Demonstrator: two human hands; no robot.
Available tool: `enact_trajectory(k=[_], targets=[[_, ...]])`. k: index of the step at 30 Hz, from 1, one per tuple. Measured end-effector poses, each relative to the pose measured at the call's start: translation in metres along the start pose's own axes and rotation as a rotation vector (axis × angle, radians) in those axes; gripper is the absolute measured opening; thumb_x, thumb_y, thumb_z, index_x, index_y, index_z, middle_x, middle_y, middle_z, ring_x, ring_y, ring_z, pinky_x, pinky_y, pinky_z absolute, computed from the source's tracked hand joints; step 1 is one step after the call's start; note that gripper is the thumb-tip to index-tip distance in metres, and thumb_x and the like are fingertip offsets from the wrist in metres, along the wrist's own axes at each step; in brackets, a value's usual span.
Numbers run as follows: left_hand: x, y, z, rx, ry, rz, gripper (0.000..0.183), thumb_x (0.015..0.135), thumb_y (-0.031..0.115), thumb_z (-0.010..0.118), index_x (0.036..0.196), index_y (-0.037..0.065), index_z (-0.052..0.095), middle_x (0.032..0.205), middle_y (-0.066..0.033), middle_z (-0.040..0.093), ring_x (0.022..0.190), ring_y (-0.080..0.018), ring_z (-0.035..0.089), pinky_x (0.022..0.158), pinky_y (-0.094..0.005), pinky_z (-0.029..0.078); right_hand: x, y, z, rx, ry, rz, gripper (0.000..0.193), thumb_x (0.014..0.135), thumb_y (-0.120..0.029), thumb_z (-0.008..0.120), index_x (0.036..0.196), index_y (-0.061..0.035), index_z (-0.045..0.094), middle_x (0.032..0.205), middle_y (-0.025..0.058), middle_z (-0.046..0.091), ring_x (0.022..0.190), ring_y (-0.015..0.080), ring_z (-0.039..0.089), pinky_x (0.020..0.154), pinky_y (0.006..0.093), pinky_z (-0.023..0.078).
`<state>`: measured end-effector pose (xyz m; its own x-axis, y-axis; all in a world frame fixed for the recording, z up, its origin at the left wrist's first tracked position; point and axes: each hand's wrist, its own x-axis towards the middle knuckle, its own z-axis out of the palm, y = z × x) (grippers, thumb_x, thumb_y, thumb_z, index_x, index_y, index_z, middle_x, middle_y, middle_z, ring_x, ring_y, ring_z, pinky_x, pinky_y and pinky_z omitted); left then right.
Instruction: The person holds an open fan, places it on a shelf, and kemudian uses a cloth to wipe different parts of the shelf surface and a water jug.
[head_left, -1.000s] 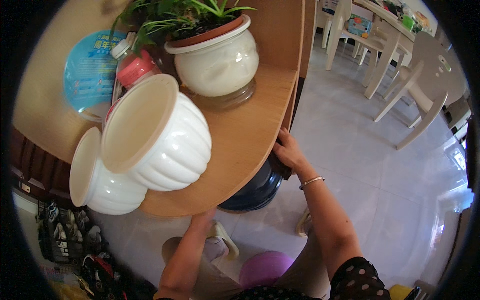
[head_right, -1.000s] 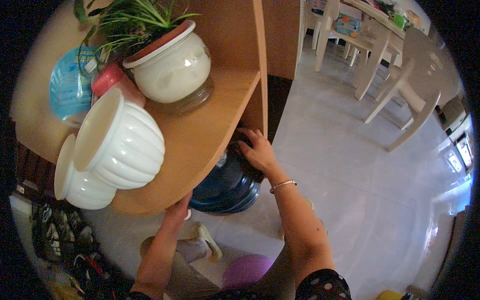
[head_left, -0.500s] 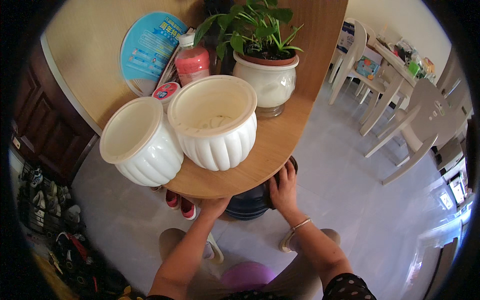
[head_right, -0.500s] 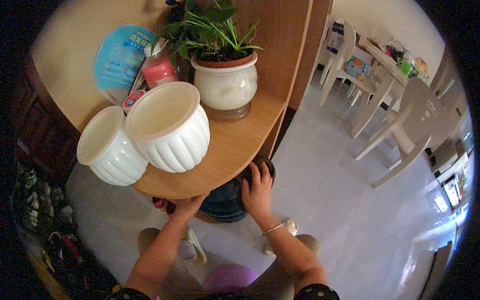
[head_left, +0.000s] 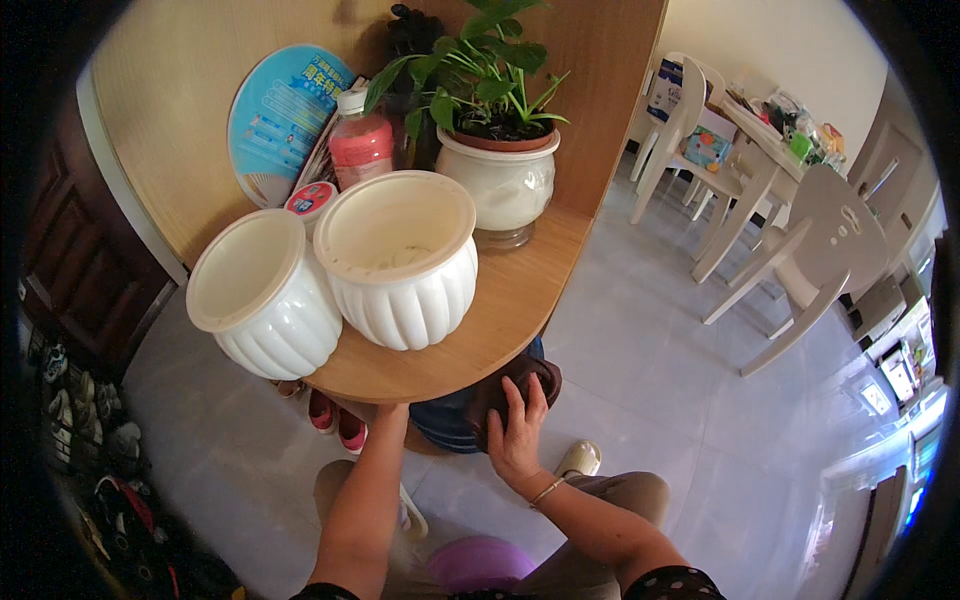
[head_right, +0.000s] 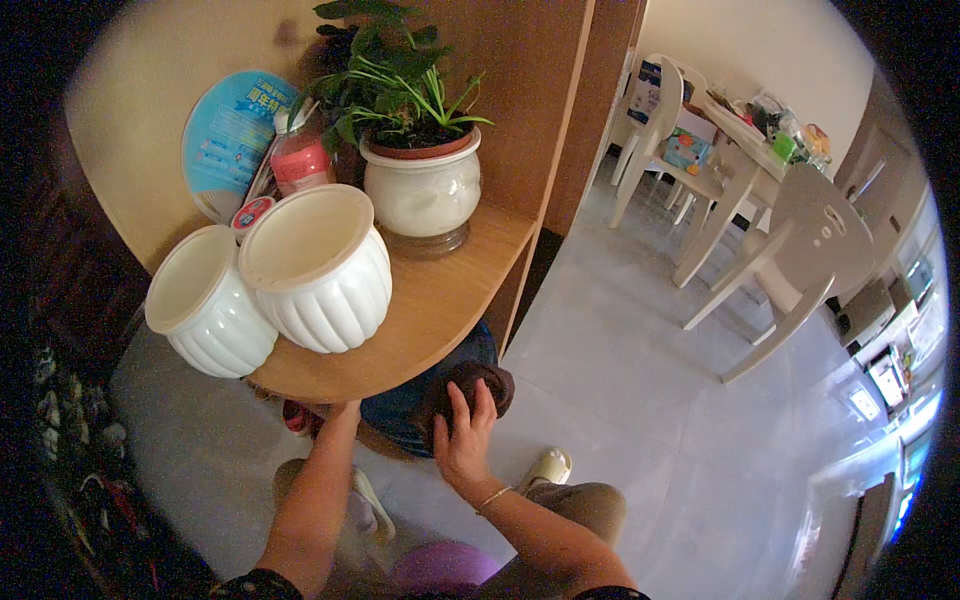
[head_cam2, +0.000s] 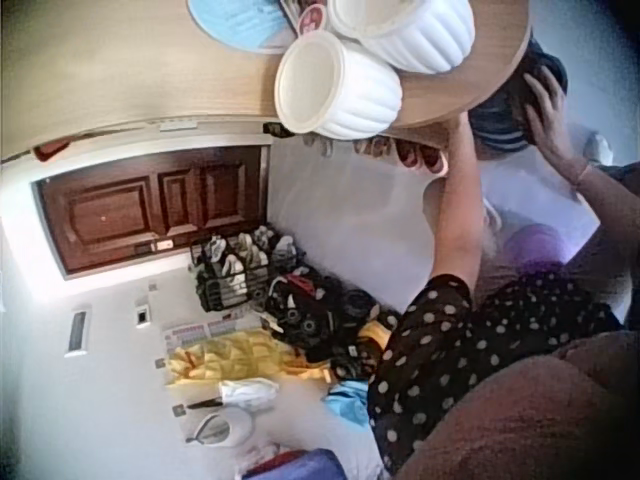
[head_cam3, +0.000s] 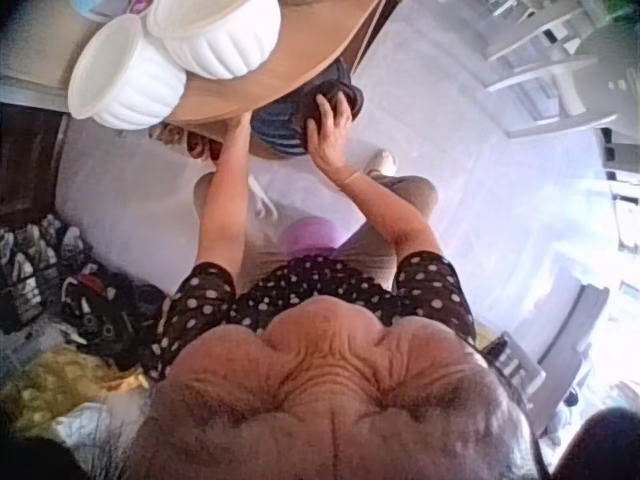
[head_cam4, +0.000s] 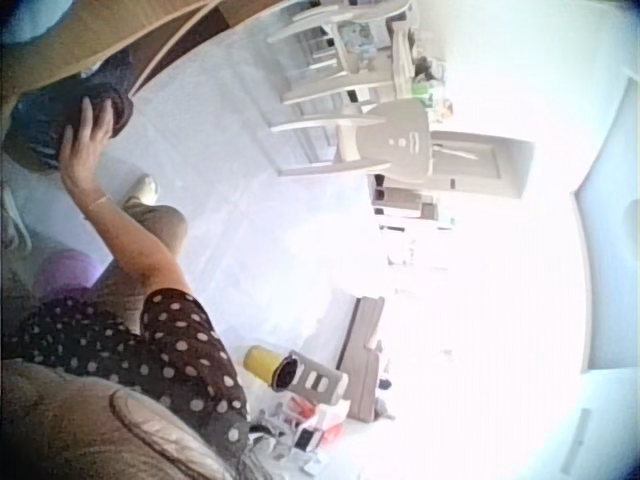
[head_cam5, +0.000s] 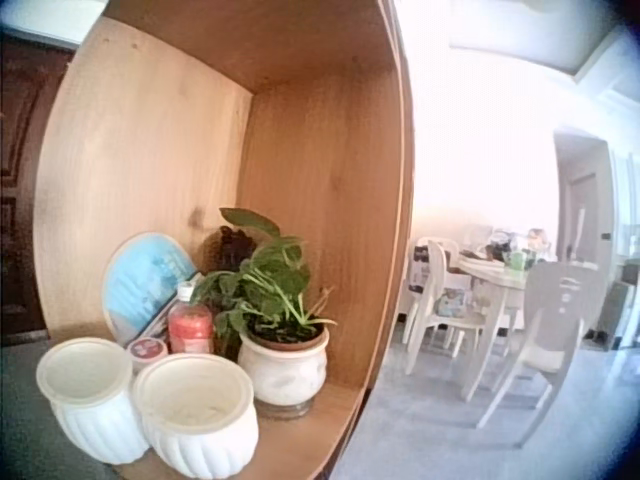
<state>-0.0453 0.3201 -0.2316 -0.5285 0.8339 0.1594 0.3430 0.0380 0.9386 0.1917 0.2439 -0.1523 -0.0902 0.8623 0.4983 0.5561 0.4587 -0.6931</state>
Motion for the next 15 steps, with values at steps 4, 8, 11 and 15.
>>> enact_trajectory(k=[4,8,11,15], targets=[[-0.017,0.003,-0.007,0.04,0.017,-0.07,0.066,0.097,0.04,0.057,0.149,0.007,0.032,0.152,-0.0129,0.035,0.138,-0.0279,0.034,0.112,-0.041,0.031,0.005,-0.001,0.006,-0.001,0.085,0.029,0.054,0.085,-0.004,0.064,0.137,-0.008,0.049,0.147,0.0285,0.03,0.133,0.0472,0.032,0.111,0.0541,0.028],[-0.037,0.015,-0.011,0.105,0.018,-0.162,0.069,0.097,0.04,0.058,0.15,0.006,0.03,0.153,-0.0132,0.032,0.14,-0.0273,0.031,0.114,-0.0405,0.028,0.022,0.012,-0.001,0.0,0.114,0.052,0.047,0.086,-0.005,0.062,0.132,-0.007,0.053,0.146,0.0267,0.035,0.131,0.0459,0.036,0.111,0.0514,0.03],[-0.056,0.051,-0.002,0.369,-0.082,-0.104,0.073,0.094,0.037,0.064,0.15,0.005,0.028,0.153,-0.0133,0.032,0.14,-0.027,0.03,0.114,-0.04,0.027,0.038,0.037,-0.012,-0.008,0.143,0.029,0.042,0.085,-0.008,0.06,0.127,-0.0064,0.058,0.144,0.025,0.041,0.13,0.0433,0.042,0.11,0.0488,0.034],[-0.079,0.067,-0.01,-0.113,-0.241,-0.122,0.079,0.089,0.027,0.072,0.151,0.003,0.028,0.153,-0.014,0.032,0.14,-0.0278,0.03,0.114,-0.039,0.025,0.062,0.064,-0.022,0.074,0.119,-0.012,0.04,0.083,-0.012,0.061,0.122,-0.008,0.062,0.141,0.0217,0.049,0.128,0.0414,0.047,0.108,0.0467,0.038]])
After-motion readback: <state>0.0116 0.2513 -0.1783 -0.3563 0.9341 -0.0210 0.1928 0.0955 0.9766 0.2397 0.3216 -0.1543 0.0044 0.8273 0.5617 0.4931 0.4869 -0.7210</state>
